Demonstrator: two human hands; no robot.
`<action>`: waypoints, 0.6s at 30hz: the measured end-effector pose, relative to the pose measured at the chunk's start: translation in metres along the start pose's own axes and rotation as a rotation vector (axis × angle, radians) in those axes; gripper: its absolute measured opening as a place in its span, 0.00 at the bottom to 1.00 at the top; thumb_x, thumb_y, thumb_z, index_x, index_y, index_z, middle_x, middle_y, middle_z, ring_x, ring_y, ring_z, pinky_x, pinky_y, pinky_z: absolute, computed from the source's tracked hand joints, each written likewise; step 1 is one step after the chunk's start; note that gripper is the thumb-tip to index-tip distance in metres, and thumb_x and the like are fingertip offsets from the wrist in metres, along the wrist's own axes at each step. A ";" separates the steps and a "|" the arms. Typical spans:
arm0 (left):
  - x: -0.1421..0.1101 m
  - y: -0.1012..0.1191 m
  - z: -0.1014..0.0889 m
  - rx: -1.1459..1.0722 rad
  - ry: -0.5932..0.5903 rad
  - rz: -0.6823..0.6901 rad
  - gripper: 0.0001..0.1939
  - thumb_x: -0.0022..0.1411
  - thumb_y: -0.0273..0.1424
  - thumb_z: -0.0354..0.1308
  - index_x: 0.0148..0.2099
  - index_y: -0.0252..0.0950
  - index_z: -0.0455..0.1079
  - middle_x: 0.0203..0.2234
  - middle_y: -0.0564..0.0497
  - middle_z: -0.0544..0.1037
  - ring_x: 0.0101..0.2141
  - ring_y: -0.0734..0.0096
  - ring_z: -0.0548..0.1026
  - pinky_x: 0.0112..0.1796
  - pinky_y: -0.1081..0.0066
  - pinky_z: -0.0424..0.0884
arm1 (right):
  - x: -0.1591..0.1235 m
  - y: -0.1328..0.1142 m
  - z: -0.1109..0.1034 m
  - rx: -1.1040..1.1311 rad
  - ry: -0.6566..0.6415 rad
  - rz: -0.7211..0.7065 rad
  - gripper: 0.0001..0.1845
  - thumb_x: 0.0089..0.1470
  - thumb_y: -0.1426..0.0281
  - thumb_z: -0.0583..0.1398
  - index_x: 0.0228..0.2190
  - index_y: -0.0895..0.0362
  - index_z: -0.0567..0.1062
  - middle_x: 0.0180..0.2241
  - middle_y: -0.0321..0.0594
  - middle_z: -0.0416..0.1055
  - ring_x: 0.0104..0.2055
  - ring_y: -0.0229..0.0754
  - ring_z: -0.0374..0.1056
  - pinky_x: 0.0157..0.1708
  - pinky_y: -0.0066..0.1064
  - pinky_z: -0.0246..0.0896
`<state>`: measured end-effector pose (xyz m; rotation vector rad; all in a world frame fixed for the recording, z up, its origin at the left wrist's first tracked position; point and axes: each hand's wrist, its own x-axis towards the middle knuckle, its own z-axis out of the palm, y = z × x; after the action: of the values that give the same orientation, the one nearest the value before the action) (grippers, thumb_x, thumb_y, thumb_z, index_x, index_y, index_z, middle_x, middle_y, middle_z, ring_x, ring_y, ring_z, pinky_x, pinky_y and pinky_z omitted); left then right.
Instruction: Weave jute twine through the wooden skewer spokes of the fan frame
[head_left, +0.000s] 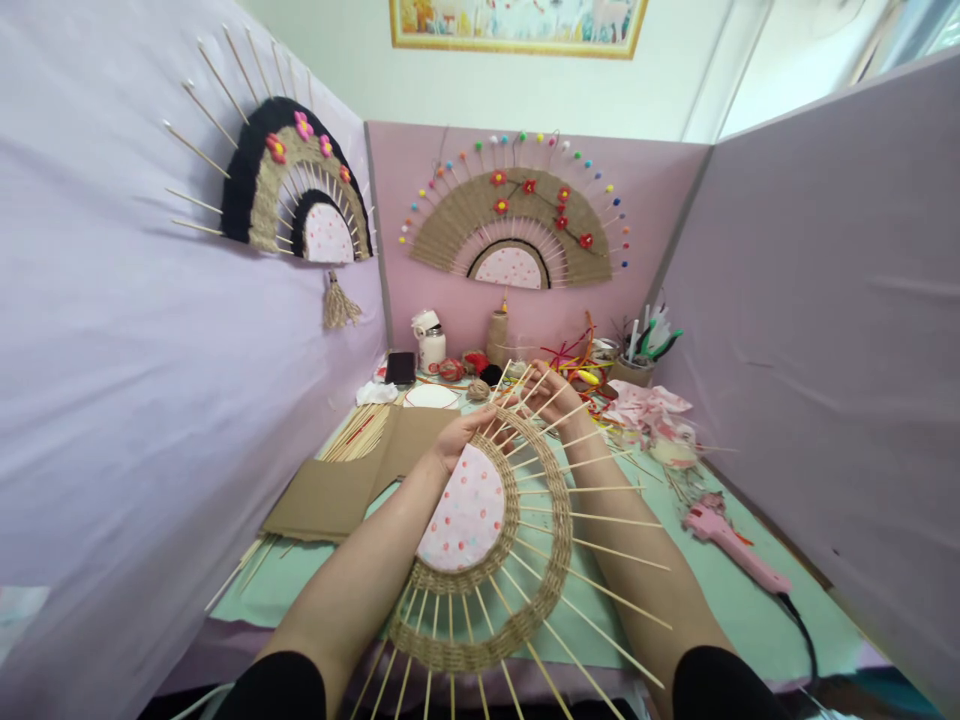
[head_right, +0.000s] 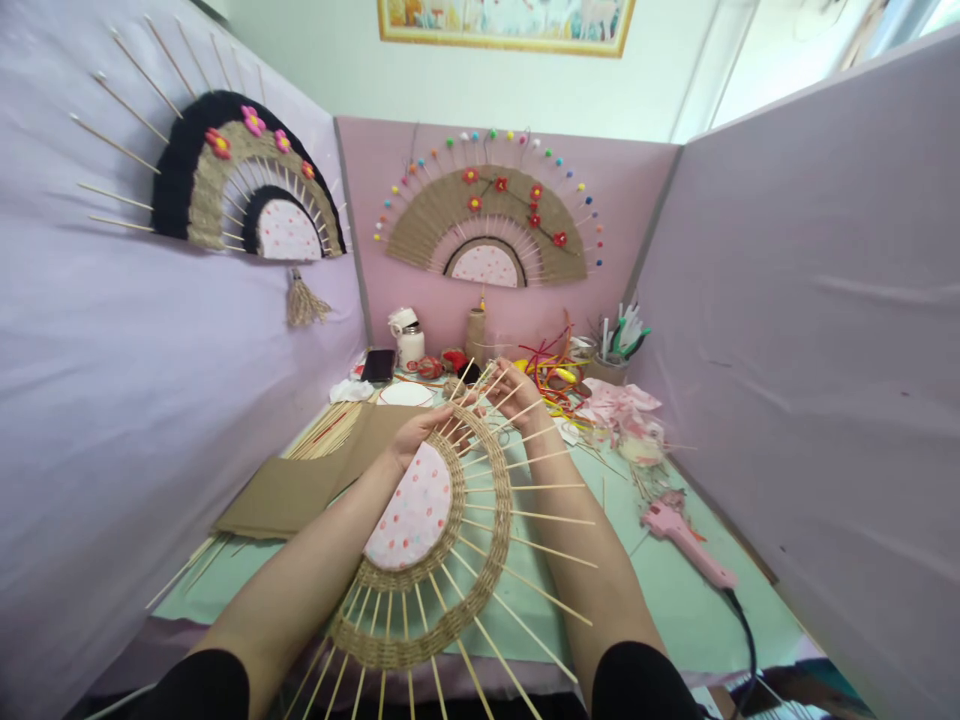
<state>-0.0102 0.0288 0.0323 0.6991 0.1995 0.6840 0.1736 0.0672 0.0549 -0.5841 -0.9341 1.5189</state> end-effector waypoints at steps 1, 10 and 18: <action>0.000 0.000 -0.001 -0.002 -0.013 -0.003 0.21 0.61 0.26 0.48 0.56 0.34 0.62 0.41 0.40 0.75 0.40 0.63 0.75 0.36 0.67 0.70 | 0.000 -0.003 -0.002 0.025 -0.011 -0.025 0.08 0.51 0.68 0.58 0.26 0.53 0.62 0.18 0.26 0.51 0.16 0.30 0.40 0.17 0.23 0.47; 0.001 -0.001 -0.004 -0.033 -0.039 -0.038 0.20 0.61 0.26 0.48 0.56 0.33 0.63 0.42 0.40 0.75 0.43 0.62 0.74 0.36 0.68 0.68 | 0.009 -0.006 -0.007 0.106 -0.071 -0.182 0.04 0.48 0.73 0.60 0.29 0.54 0.69 0.27 0.29 0.67 0.18 0.27 0.47 0.19 0.20 0.51; 0.001 -0.003 0.001 -0.041 -0.058 -0.040 0.20 0.63 0.26 0.45 0.56 0.32 0.63 0.42 0.41 0.76 0.42 0.63 0.74 0.37 0.69 0.68 | 0.024 0.021 -0.002 0.004 0.062 -0.148 0.09 0.39 0.77 0.66 0.26 0.57 0.72 0.23 0.34 0.72 0.16 0.28 0.54 0.15 0.22 0.50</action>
<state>-0.0079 0.0277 0.0312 0.6729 0.1452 0.6268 0.1591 0.0919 0.0405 -0.5439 -0.9067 1.3636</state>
